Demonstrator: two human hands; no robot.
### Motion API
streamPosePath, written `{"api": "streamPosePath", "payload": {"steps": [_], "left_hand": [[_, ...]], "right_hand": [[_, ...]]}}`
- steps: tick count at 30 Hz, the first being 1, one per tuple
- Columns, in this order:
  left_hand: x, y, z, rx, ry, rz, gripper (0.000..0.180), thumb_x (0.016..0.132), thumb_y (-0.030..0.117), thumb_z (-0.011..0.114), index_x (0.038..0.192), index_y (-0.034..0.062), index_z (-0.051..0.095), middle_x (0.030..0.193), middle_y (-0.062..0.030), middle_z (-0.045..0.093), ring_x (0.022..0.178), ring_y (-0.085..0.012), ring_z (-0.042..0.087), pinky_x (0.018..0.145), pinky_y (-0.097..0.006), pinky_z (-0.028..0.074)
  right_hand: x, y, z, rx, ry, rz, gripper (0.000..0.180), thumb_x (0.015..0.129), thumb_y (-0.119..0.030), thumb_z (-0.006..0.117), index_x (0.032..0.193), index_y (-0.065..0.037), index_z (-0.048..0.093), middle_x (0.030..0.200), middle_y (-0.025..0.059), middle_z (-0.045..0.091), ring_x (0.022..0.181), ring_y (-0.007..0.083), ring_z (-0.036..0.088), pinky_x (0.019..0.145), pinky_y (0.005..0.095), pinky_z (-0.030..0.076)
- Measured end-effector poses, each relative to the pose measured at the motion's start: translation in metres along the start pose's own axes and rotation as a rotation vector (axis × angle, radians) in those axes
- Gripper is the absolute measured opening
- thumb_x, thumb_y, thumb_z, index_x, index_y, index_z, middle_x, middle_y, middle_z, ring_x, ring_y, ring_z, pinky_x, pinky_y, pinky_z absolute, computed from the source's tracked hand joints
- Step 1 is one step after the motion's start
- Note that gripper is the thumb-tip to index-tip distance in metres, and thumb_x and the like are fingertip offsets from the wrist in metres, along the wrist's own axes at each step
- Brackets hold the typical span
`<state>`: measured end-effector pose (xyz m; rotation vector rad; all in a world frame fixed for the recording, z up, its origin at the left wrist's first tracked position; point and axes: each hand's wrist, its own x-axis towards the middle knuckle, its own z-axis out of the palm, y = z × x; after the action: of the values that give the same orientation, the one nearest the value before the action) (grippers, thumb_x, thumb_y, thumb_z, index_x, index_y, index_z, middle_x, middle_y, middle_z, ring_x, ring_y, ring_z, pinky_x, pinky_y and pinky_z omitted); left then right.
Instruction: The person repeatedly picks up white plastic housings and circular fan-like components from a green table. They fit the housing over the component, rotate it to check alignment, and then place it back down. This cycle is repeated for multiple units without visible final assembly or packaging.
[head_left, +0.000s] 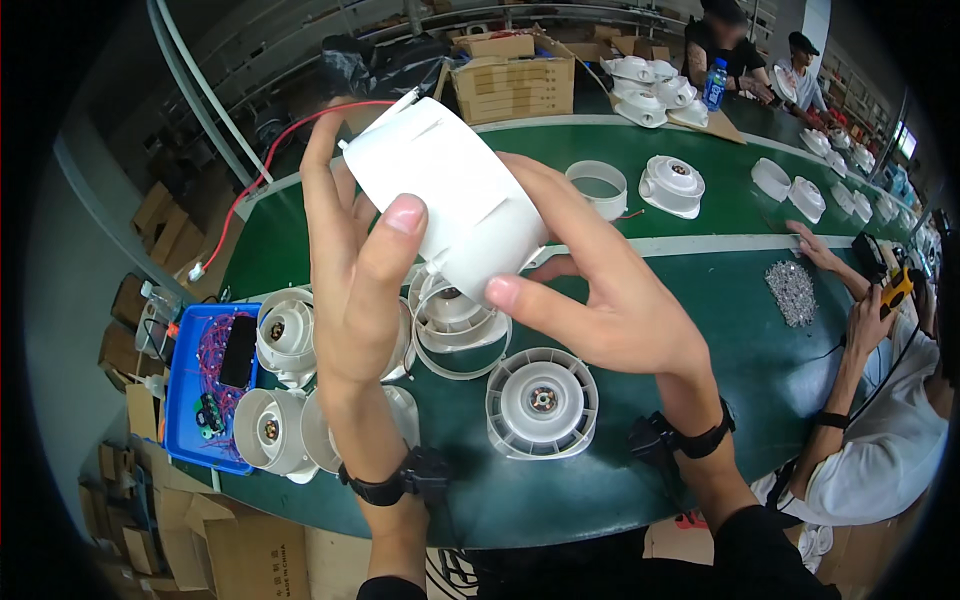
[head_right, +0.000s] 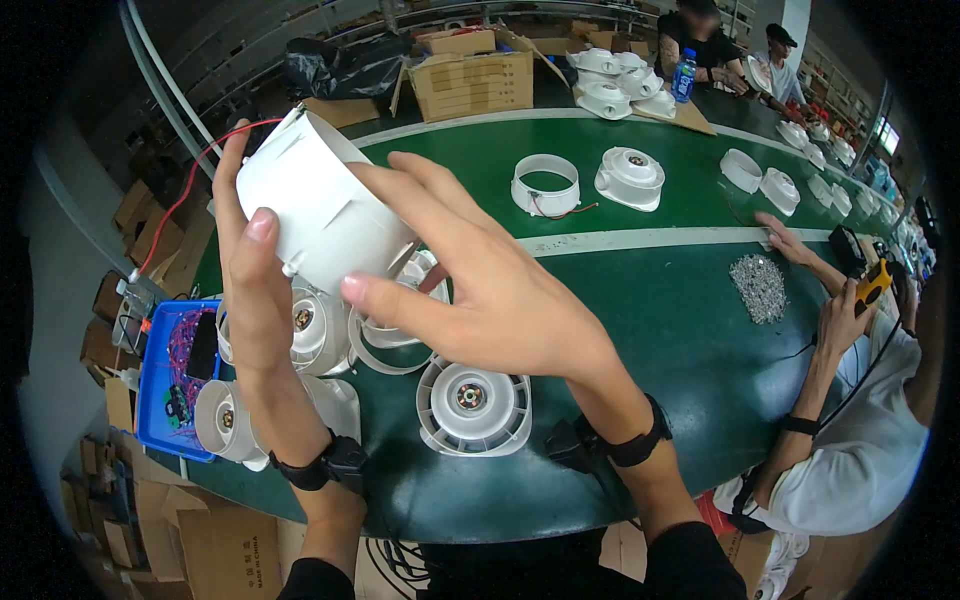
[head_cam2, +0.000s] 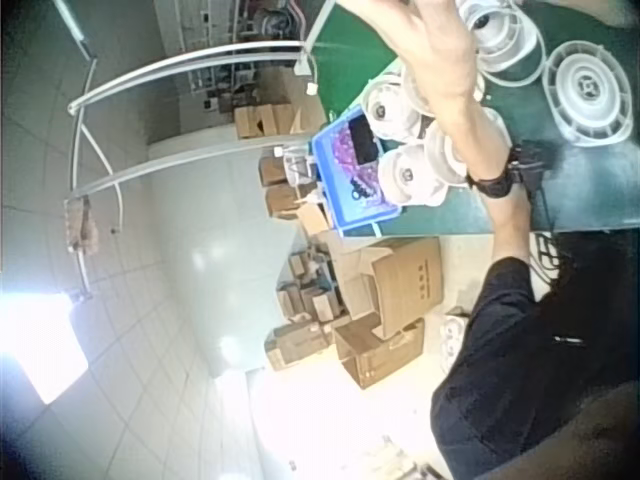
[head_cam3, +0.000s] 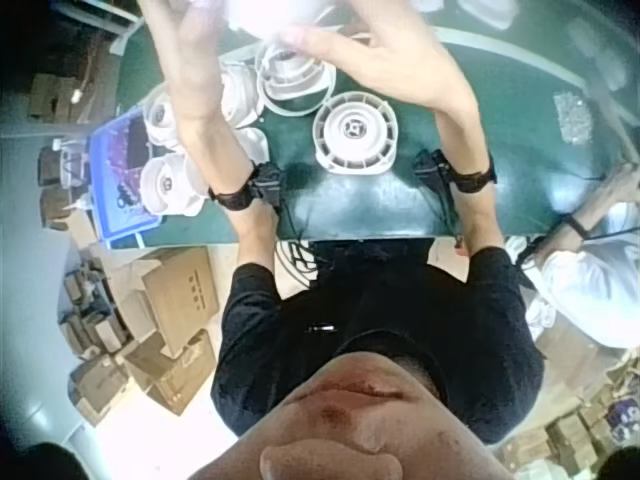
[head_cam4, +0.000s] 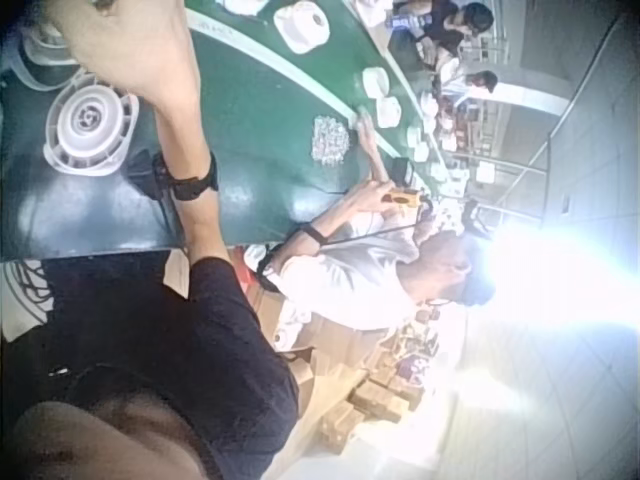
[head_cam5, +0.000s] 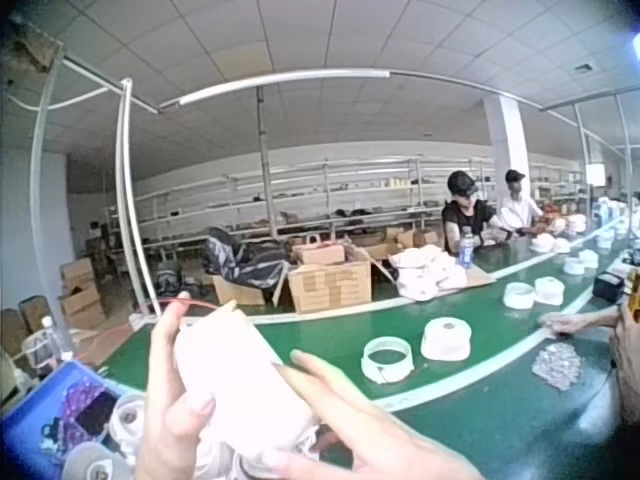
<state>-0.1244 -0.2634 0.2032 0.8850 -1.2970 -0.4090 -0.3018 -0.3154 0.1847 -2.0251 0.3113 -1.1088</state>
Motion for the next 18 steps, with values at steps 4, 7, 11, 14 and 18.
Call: {"api": "streamPosePath", "payload": {"steps": [4, 7, 11, 14, 18], "left_hand": [[-0.001, 0.001, 0.007, -0.03, -0.01, 0.011, 0.085, 0.085, 0.029, 0.067, 0.149, -0.0043, 0.023, 0.136, -0.0253, 0.047, 0.121, -0.0293, 0.052, 0.1, -0.04, 0.044], [-0.003, 0.003, 0.0, 0.06, -0.097, 0.001, 0.083, 0.085, 0.023, 0.069, 0.149, -0.0049, 0.024, 0.134, -0.0239, 0.049, 0.122, -0.0288, 0.052, 0.101, -0.039, 0.043], [-0.002, 0.002, 0.004, 0.027, -0.104, 0.009, 0.077, 0.089, 0.026, 0.062, 0.149, -0.0055, 0.026, 0.135, -0.0215, 0.049, 0.122, -0.0278, 0.052, 0.103, -0.037, 0.041], [0.003, -0.01, -0.008, 0.108, -0.064, 0.067, 0.076, 0.09, 0.042, 0.046, 0.15, -0.0028, 0.03, 0.139, -0.0215, 0.05, 0.125, -0.0302, 0.054, 0.103, -0.041, 0.046], [0.002, -0.008, 0.004, -0.017, 0.104, -0.082, 0.064, 0.098, 0.039, 0.033, 0.146, -0.0032, 0.038, 0.137, -0.0182, 0.053, 0.122, -0.031, 0.056, 0.099, -0.041, 0.048]], "right_hand": [[0.001, 0.003, 0.003, -0.19, 0.021, -0.056, 0.065, 0.091, -0.033, 0.066, 0.144, -0.003, 0.042, 0.144, 0.0308, 0.038, 0.12, 0.04, 0.055, 0.088, 0.0406, 0.052], [-0.002, -0.005, 0.001, -0.333, 0.006, -0.022, 0.062, 0.09, -0.024, 0.068, 0.143, -0.003, 0.044, 0.146, 0.0237, 0.038, 0.119, 0.0306, 0.056, 0.083, 0.0335, 0.055], [-0.001, -0.005, 0.001, -0.386, 0.016, -0.025, 0.057, 0.09, -0.022, 0.068, 0.14, -0.005, 0.048, 0.143, 0.0242, 0.041, 0.115, 0.0308, 0.058, 0.076, 0.0316, 0.055], [0.001, -0.008, 0.004, -0.315, 0.035, -0.019, 0.05, 0.088, -0.019, 0.07, 0.132, -0.005, 0.054, 0.138, 0.0208, 0.047, 0.108, 0.0271, 0.06, 0.069, 0.0284, 0.055], [0.002, -0.005, 0.0, -0.222, 0.106, -0.065, 0.033, 0.084, -0.013, 0.073, 0.114, -0.003, 0.062, 0.127, 0.0148, 0.056, 0.095, 0.0183, 0.063, 0.061, 0.0237, 0.052]]}}
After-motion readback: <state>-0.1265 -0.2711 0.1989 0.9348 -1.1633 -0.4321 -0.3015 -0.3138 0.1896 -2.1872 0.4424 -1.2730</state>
